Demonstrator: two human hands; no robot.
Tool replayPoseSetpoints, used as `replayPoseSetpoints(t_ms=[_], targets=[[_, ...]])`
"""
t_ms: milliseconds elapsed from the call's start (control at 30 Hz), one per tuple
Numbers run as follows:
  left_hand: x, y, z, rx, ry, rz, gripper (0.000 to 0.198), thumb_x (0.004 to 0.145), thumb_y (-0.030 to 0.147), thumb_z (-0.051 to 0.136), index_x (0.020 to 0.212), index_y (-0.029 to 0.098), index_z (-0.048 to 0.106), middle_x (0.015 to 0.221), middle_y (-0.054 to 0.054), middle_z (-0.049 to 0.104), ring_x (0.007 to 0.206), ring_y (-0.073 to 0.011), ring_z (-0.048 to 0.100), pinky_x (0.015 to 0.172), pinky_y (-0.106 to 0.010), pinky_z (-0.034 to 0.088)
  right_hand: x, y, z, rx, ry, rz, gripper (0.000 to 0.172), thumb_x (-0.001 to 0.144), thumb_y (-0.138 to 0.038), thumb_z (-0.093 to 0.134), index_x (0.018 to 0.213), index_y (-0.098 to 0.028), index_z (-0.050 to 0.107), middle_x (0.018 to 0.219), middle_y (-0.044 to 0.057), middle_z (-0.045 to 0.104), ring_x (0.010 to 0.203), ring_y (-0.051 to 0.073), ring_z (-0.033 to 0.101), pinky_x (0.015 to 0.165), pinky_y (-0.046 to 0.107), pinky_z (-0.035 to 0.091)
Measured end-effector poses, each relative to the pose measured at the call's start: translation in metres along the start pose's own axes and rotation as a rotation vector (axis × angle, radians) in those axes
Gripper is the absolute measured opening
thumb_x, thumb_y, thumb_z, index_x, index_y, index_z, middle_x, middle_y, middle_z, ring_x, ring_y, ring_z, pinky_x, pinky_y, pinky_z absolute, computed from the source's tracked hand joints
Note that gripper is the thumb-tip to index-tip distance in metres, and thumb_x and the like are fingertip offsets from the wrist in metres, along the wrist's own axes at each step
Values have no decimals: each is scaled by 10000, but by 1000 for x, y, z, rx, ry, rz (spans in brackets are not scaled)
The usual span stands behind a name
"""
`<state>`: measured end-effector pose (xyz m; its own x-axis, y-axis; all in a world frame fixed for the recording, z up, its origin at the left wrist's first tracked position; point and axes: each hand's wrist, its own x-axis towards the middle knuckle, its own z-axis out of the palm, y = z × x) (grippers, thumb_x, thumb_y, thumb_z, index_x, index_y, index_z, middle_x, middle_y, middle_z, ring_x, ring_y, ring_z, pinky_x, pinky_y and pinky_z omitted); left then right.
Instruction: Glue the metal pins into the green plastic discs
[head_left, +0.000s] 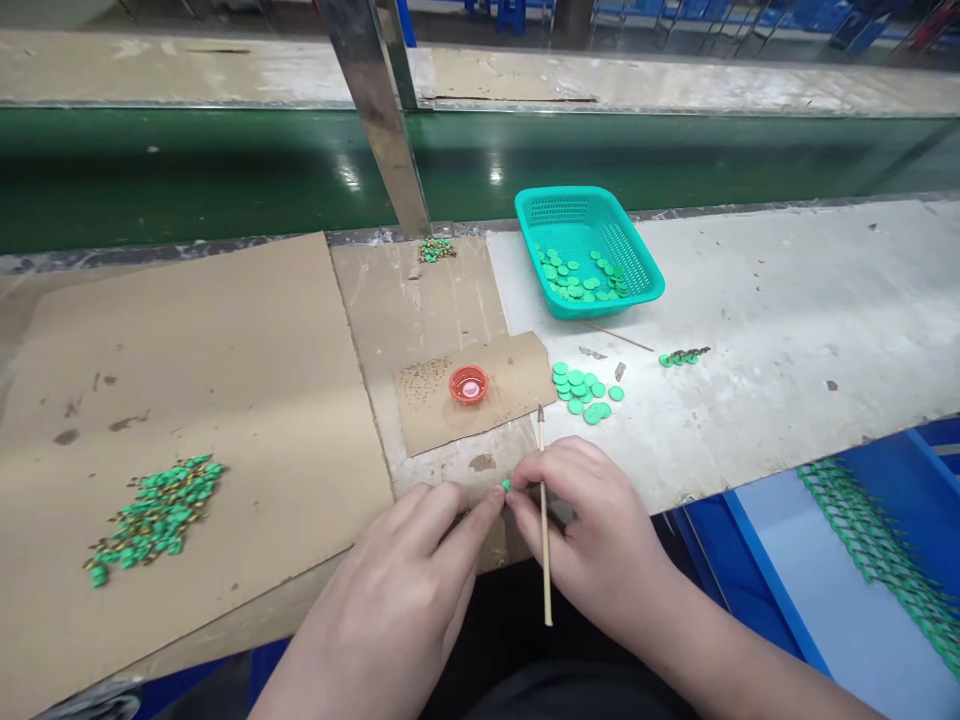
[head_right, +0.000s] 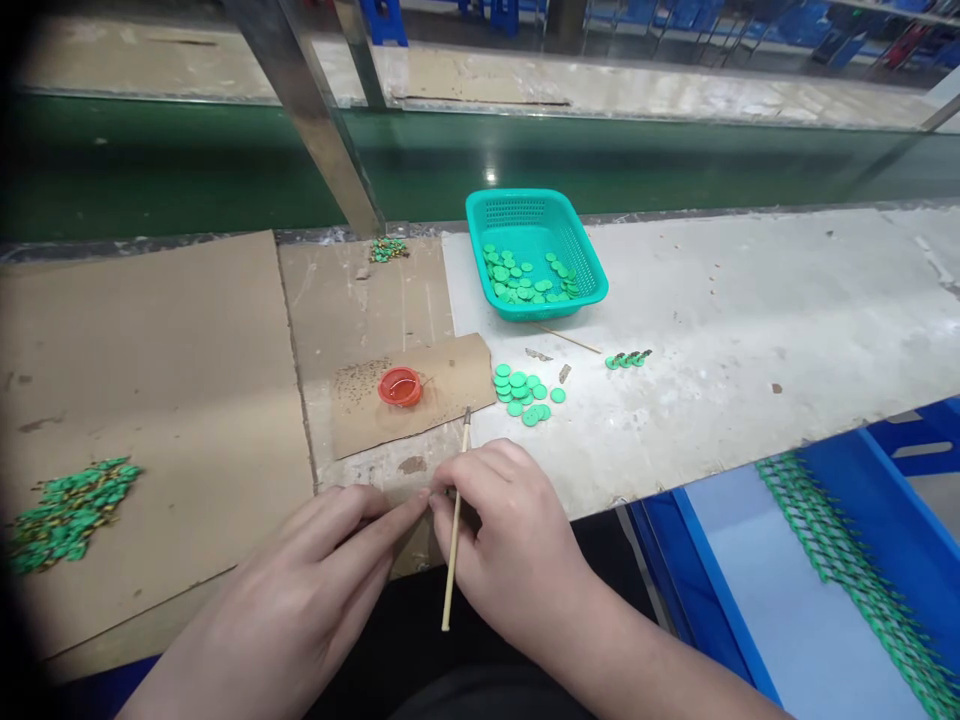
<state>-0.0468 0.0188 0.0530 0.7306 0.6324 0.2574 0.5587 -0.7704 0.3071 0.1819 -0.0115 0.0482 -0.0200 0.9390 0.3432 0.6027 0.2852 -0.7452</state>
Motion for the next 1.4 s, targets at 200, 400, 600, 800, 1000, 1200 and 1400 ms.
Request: replayPoseSetpoints(t_ms=[200,400,600,800,1000,1200,1400], targets=[[-1,0,1,8,10,11,370,1245,160,398,1498,164,668,1076,-35,661,910,-196,770,791,-379,652,0,0,2,2,17,55,237,1031,-28,672,964,-255,667,863,-15,740,824,184,694,753,323,562],[-1,-3,1,9,-3,21,374,1245,175,405,1517,164,662,1077,-46,679,905,-207,773,757,-375,654,2,0,0,18,10,98,199,1016,-72,694,956,-258,656,893,1,761,828,197,718,749,340,575],[1,-3,1,15,5,26,380,1257,198,379,1504,156,664,1055,-43,670,865,-200,762,745,-373,657,3,-1,2,24,21,111,207,1021,-68,680,951,-257,636,879,-8,738,813,181,701,733,320,555],[3,-2,-1,-10,21,23,374,1248,181,396,1475,158,692,1032,-31,665,856,-195,764,727,-361,653,1,1,-1,8,19,114,212,1020,-65,660,960,-262,611,870,-7,706,805,186,674,723,325,534],[6,-7,-3,-104,47,-18,361,1223,175,473,1440,214,760,1008,-14,681,845,-159,770,744,-292,658,1,5,-12,75,-87,93,223,996,-80,686,1117,-263,647,1066,28,777,1007,224,749,879,362,606],[6,-9,-8,-384,135,-206,328,1165,213,624,1358,345,854,1013,8,774,878,-105,803,814,-156,653,2,4,-4,71,-69,38,254,973,-22,679,1048,-260,631,970,3,733,949,213,695,857,347,566],[21,-1,-13,-818,231,-710,191,962,519,943,999,332,950,924,-18,918,748,-165,882,706,-123,680,-4,9,-15,183,-81,60,209,1056,-63,680,1152,-247,706,1068,26,790,1043,205,758,928,338,623]])
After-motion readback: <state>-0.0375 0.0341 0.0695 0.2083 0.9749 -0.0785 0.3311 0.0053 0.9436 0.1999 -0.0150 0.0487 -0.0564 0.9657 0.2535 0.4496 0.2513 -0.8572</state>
